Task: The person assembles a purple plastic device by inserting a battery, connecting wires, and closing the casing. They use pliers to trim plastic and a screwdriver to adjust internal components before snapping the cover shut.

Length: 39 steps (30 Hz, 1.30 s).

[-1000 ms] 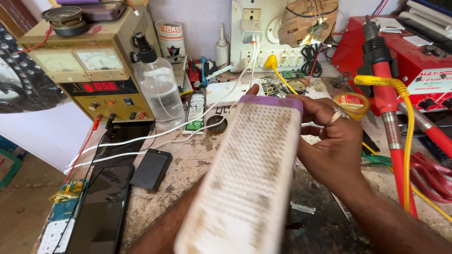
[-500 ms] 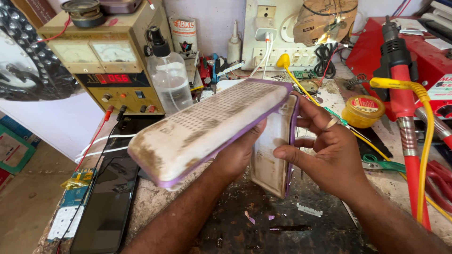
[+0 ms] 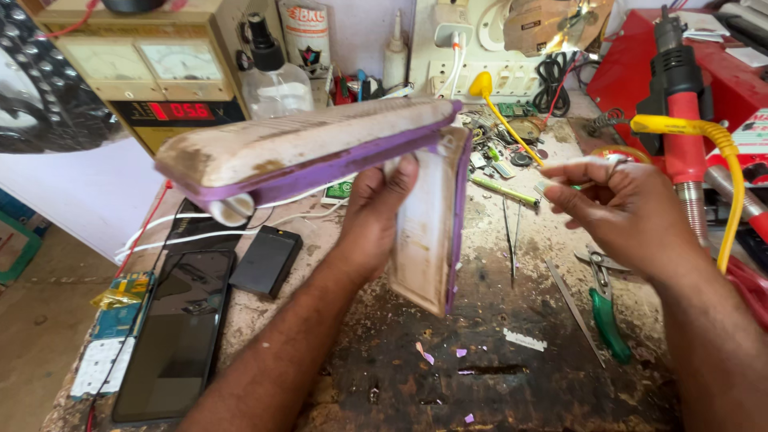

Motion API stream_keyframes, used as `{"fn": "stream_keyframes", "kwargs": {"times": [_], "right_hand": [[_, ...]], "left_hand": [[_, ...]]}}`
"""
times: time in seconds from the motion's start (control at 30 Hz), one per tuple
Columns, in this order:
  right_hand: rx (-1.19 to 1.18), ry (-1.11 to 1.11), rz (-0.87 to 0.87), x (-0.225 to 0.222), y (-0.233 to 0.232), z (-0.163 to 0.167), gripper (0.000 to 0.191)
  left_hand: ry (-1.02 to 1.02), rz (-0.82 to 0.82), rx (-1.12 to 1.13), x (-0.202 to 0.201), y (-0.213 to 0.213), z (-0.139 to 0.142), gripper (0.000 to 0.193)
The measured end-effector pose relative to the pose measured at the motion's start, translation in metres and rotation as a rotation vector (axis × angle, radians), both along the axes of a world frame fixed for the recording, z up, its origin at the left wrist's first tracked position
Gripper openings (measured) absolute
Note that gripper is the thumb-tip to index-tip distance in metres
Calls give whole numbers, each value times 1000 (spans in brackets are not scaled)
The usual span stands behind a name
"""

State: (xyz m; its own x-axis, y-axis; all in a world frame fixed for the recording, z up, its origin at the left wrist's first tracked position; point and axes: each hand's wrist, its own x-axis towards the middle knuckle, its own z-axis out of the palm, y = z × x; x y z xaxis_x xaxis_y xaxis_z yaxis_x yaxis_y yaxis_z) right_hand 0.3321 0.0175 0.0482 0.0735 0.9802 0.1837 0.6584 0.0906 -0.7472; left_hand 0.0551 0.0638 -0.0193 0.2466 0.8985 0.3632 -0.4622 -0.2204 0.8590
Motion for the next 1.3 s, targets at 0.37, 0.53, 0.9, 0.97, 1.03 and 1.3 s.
{"fn": "stream_keyframes", "kwargs": {"times": [0.37, 0.53, 0.9, 0.97, 1.03, 1.3], "right_hand": [[-254, -693, -60, -42, 10, -18, 52], [-298, -611, 2, -32, 17, -17, 47], [71, 414, 314, -10, 6, -18, 71], [66, 604, 393, -9, 2, -18, 67], [68, 733, 457, -9, -2, -14, 61], [122, 1094, 553, -20, -24, 20, 45]], "left_hand": [[-74, 2, 28, -9, 8, -2, 51], [-67, 15, 99, -8, 10, -7, 52], [-53, 31, 77, 2, 12, -5, 54], [43, 85, 1, 5, 12, -6, 53], [100, 126, -34, 6, 10, -7, 54], [40, 150, 17, 8, 9, -6, 61]]}}
